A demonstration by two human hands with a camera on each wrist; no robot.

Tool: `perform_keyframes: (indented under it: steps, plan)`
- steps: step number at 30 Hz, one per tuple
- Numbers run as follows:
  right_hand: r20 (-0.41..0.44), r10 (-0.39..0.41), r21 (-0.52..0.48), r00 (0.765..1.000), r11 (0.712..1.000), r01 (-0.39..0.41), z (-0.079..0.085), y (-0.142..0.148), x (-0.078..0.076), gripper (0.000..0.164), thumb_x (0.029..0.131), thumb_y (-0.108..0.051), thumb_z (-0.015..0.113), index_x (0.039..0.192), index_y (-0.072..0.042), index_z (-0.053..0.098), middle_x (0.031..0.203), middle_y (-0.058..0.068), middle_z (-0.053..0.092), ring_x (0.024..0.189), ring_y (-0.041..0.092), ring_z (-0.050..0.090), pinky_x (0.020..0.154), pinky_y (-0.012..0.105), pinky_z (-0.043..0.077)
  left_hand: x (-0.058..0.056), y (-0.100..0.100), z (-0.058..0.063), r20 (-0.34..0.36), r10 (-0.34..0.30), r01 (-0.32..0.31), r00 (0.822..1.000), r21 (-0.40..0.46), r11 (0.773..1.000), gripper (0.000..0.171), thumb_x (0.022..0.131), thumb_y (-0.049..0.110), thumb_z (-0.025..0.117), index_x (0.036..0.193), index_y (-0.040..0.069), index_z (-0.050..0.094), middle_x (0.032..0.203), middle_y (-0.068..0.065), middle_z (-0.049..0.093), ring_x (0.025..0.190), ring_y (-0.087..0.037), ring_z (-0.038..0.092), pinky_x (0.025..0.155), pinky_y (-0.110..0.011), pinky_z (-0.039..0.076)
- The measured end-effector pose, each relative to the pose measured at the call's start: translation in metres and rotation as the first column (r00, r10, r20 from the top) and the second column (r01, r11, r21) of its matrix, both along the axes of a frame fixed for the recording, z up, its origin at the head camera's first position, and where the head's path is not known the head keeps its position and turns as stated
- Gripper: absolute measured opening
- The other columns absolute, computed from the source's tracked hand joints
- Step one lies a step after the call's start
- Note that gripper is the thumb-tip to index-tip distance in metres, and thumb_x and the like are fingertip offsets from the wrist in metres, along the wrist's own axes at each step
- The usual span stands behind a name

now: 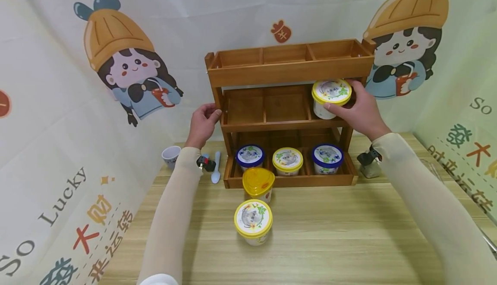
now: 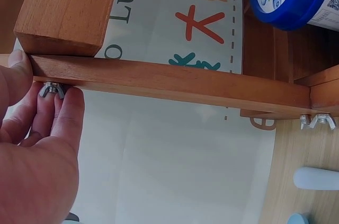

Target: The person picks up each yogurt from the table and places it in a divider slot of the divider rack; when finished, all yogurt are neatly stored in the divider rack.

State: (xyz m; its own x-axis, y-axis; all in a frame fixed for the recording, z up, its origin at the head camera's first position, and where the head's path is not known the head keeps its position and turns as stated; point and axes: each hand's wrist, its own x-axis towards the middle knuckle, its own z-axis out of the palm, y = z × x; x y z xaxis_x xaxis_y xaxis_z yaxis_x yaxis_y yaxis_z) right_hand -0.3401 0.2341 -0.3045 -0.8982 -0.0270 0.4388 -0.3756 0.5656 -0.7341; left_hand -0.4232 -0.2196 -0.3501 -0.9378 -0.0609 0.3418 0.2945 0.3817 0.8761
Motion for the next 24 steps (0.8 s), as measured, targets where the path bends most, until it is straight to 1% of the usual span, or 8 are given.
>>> perform_keyframes:
  steps: [5,10,16,24]
  plan:
    - [0.006,-0.015,-0.007,1.0,1.0,0.015,-0.003,-0.001,-0.007,0.098,0.091,-0.051,0.081,0.163,-0.007,0.031,0.158,0.02,0.048,0.142,0.039,0.049,0.121,0.06,0.04,0.0,0.0,0.0,0.001,-0.001,0.001,1.0,-0.005,1.0,0.044,0.108,0.028,0.063,0.143,0.001,0.059,0.137,-0.019,0.064,0.121,-0.028,0.061,0.105,-0.041,0.054]
    - [-0.001,-0.02,0.02,1.0,1.0,0.02,-0.009,0.0,-0.011,0.101,0.089,-0.048,0.083,0.164,-0.008,0.029,0.158,0.022,0.049,0.143,0.041,0.048,0.122,0.061,0.038,0.001,0.0,0.0,0.011,0.006,-0.006,1.0,-0.01,1.0,0.044,0.108,0.029,0.063,0.143,0.002,0.059,0.137,-0.018,0.064,0.121,-0.028,0.06,0.105,-0.041,0.054]
    - [-0.015,-0.039,0.066,0.999,0.997,0.04,-0.016,0.002,-0.009,0.102,0.086,-0.044,0.087,0.163,-0.006,0.032,0.154,0.023,0.052,0.139,0.042,0.05,0.119,0.063,0.039,0.001,0.001,0.001,0.003,0.001,-0.001,1.0,-0.001,1.0,0.044,0.108,0.028,0.063,0.143,0.002,0.059,0.137,-0.017,0.064,0.121,-0.029,0.061,0.105,-0.043,0.054]
    - [0.042,-0.06,0.11,0.997,0.992,0.055,-0.018,0.003,-0.005,0.109,0.086,-0.045,0.086,0.166,-0.004,0.025,0.16,0.027,0.044,0.144,0.047,0.044,0.121,0.067,0.035,0.001,0.001,0.001,0.012,0.004,-0.004,1.0,-0.006,1.0,0.045,0.108,0.029,0.063,0.144,0.002,0.058,0.139,-0.017,0.064,0.123,-0.029,0.061,0.107,-0.043,0.054]
